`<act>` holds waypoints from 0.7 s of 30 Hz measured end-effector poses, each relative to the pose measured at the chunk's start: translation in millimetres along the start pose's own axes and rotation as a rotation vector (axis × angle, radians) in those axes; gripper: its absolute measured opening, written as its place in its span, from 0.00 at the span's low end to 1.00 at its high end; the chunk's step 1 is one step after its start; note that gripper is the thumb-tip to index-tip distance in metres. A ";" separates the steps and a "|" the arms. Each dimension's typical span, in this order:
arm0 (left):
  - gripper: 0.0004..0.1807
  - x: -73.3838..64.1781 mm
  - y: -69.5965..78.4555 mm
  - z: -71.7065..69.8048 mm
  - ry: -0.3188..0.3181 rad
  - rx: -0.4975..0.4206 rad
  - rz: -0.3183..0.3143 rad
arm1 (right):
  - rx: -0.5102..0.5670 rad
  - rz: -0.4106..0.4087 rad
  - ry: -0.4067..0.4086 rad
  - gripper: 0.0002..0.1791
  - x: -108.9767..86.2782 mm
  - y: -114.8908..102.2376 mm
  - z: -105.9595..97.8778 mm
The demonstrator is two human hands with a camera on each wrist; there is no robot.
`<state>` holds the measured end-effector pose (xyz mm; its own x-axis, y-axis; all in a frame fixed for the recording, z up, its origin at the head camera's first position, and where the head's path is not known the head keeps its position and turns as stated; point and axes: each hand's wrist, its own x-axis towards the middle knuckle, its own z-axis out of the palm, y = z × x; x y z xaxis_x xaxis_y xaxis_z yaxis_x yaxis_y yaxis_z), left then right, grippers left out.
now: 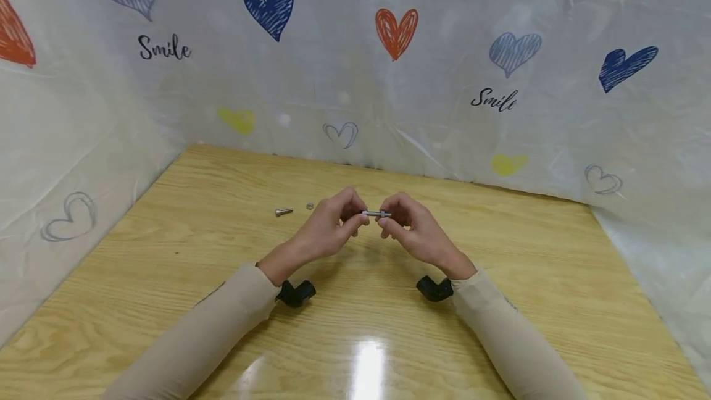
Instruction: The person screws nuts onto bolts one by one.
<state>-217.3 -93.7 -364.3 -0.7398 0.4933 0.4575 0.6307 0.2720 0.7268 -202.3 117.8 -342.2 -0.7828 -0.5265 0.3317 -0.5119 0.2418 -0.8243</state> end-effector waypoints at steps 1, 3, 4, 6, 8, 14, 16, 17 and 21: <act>0.02 0.1 0.2 -0.6 0.003 0.003 0.000 | -0.014 0.004 -0.003 0.04 0.5 -0.7 0.0; 0.02 0.0 0.4 -1.7 0.003 0.007 0.002 | -0.031 0.022 -0.012 0.05 1.6 -1.5 0.2; 0.02 0.0 0.5 -1.9 0.001 0.008 0.004 | -0.035 0.030 -0.015 0.07 1.9 -1.8 0.4; 0.02 0.0 0.7 -2.2 -0.002 0.010 0.010 | -0.042 0.038 -0.017 0.10 2.2 -1.2 0.4; 0.02 0.2 1.0 -2.3 -0.004 0.011 0.016 | -0.043 0.045 -0.013 0.10 2.6 6.7 0.7; 0.03 0.5 2.2 -1.8 -0.010 0.012 0.017 | -0.019 0.059 0.017 0.11 2.7 31.5 1.0; 0.02 0.6 2.0 -1.8 -0.013 0.009 0.012 | -0.001 0.049 0.023 0.14 2.5 32.7 1.0; 0.02 0.6 2.0 -1.8 -0.013 0.006 0.009 | 0.007 0.038 0.023 0.15 2.3 32.4 1.0; 0.02 0.6 1.5 -1.6 -0.012 -0.006 0.002 | 0.039 -0.004 0.005 0.12 1.3 22.5 1.1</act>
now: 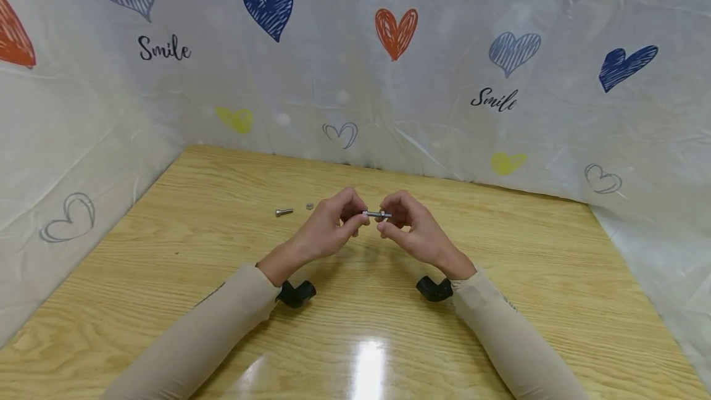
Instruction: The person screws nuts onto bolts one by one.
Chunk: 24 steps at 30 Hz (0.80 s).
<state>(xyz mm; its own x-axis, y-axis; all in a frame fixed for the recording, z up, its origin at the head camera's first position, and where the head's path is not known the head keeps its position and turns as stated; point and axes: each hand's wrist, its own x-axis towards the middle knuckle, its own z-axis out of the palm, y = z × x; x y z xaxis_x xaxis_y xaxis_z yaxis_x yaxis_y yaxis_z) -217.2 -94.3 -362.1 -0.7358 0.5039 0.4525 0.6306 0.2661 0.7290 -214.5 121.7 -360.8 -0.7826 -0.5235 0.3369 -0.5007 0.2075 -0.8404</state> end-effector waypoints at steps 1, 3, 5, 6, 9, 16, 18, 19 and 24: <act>0.02 -0.1 0.0 0.1 0.000 -0.002 -0.001 | -0.001 -0.007 -0.007 0.11 -0.4 -4.1 0.2; 0.02 -0.2 0.1 0.3 0.001 -0.004 -0.003 | -0.017 -0.011 -0.018 0.08 -1.1 -13.5 0.2; 0.02 -0.5 0.1 0.6 0.000 -0.003 -0.005 | -0.044 -0.009 -0.023 0.05 -1.7 -21.8 0.2; 0.02 -0.6 0.4 0.8 -0.001 -0.004 -0.008 | -0.060 0.001 -0.020 0.05 -1.8 -22.2 0.3; 0.02 -1.0 1.4 1.5 -0.005 -0.001 -0.012 | -0.103 0.013 -0.010 0.10 -0.9 -9.9 0.5; 0.02 -1.2 1.6 1.7 -0.006 0.008 -0.008 | -0.101 0.027 -0.008 0.14 0.6 12.7 0.1; 0.02 -1.1 1.6 1.4 -0.005 0.005 -0.009 | -0.088 0.033 -0.007 0.11 0.4 12.4 0.3; 0.02 -1.1 1.7 1.3 -0.004 0.004 -0.010 | -0.080 0.038 -0.006 0.11 0.2 12.3 0.3; 0.02 -0.1 2.2 0.7 -0.001 0.002 -0.014 | -0.041 0.028 0.002 0.12 0.7 11.8 0.7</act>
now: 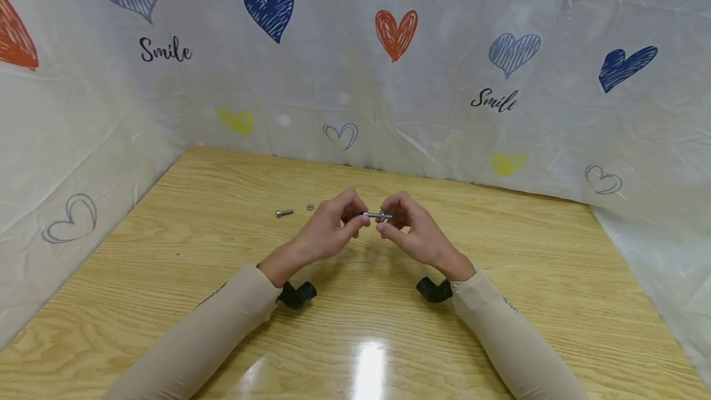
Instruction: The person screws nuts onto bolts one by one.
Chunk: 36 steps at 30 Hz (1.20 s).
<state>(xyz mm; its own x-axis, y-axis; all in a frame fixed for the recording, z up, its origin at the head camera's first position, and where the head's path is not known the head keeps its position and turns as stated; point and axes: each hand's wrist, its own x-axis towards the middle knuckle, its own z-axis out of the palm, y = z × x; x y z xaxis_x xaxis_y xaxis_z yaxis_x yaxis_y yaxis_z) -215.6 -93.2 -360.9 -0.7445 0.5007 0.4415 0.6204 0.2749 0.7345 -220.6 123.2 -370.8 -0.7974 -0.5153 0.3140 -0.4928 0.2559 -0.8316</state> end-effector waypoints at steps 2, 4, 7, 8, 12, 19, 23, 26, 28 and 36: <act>0.02 0.0 -0.7 0.0 0.002 0.003 0.002 | 0.014 -0.016 -0.004 0.10 0.3 0.7 0.2; 0.02 0.1 -1.1 0.1 0.004 0.007 0.005 | 0.010 -0.031 -0.008 0.07 0.7 1.3 0.2; 0.03 0.0 -1.6 0.2 0.003 0.008 0.007 | -0.040 -0.031 -0.004 0.06 0.5 1.7 0.0; 0.02 0.1 -1.5 0.2 0.001 0.009 0.008 | -0.060 -0.026 -0.002 0.07 0.4 1.4 -0.1; 0.02 0.0 -1.5 0.8 -0.003 0.012 0.007 | -0.112 -0.008 0.010 0.13 0.0 0.2 -0.4; 0.02 -0.5 -2.2 0.6 -0.001 0.015 0.011 | -0.087 -0.009 0.001 0.13 -0.6 -0.3 0.2; 0.02 -0.7 -2.3 0.2 -0.004 0.006 0.002 | -0.058 -0.014 0.009 0.15 -0.9 -0.6 0.9; 0.02 -0.8 -2.1 0.3 -0.002 0.003 0.002 | -0.021 -0.026 0.016 0.14 -0.5 -1.2 1.6; 0.02 -0.7 -1.8 0.4 0.000 0.007 0.005 | -0.009 -0.037 0.020 0.12 -0.3 -1.3 2.0; 0.02 -0.5 -0.2 1.2 -0.007 0.004 -0.002 | -0.082 -0.038 0.015 0.08 -0.1 -0.1 1.7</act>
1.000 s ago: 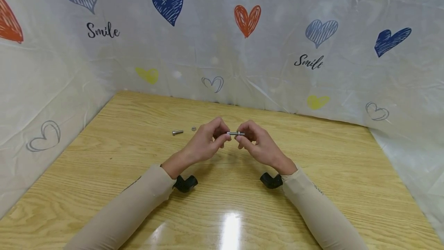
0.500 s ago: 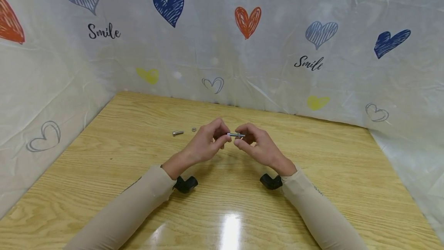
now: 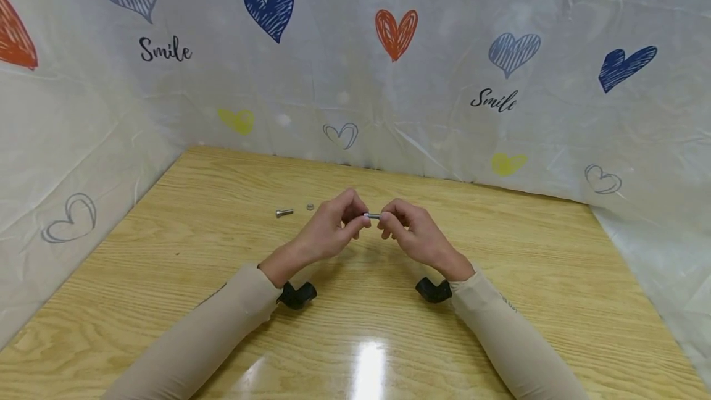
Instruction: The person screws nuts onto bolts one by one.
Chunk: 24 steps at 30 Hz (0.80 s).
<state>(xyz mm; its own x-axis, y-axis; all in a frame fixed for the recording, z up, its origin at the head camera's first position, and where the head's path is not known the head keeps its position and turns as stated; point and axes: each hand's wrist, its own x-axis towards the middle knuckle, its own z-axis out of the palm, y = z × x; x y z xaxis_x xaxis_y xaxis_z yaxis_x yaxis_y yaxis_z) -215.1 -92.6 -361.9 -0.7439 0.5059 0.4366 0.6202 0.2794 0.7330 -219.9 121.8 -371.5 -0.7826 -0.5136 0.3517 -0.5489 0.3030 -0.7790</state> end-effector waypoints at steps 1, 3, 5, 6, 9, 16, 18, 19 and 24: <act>0.02 -0.7 0.1 -0.5 -0.001 0.000 -0.001 | -0.005 -0.001 -0.004 0.10 0.3 0.2 0.5; 0.03 -1.8 -0.7 -1.1 0.002 0.000 -0.001 | -0.005 -0.006 -0.010 0.12 0.9 0.5 1.5; 0.03 -2.7 -1.0 -1.7 0.006 0.003 0.005 | -0.013 -0.004 -0.010 0.14 1.0 -0.2 2.1; 0.03 -2.8 -1.3 -1.7 0.005 0.003 0.009 | -0.020 0.002 -0.007 0.15 0.8 -0.8 2.1; 0.02 -3.3 -1.4 -2.7 0.006 0.010 0.014 | -0.019 0.028 -0.010 0.13 0.5 -2.4 2.2; 0.03 -0.9 -2.3 -1.2 0.011 0.006 0.012 | 0.035 0.053 -0.016 0.14 -0.9 -14.1 -0.1; 0.03 -0.4 -1.6 -1.2 0.010 0.004 0.012 | 0.048 0.038 -0.013 0.14 -0.4 -13.9 0.2; 0.03 -0.1 -1.5 -1.1 0.010 0.005 0.013 | 0.051 0.019 -0.010 0.13 -0.3 -11.6 0.3; 0.03 0.0 -1.0 -0.8 0.012 0.010 0.009 | 0.020 -0.036 0.001 0.05 0.3 0.4 1.8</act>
<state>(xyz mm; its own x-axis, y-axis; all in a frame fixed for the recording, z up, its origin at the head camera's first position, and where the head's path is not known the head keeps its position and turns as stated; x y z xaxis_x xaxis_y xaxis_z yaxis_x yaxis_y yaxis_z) -215.9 -93.4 -362.2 -0.7410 0.4988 0.4496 0.6296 0.2832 0.7235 -219.8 120.3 -372.7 -0.7626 -0.5231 0.3806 -0.5712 0.2682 -0.7758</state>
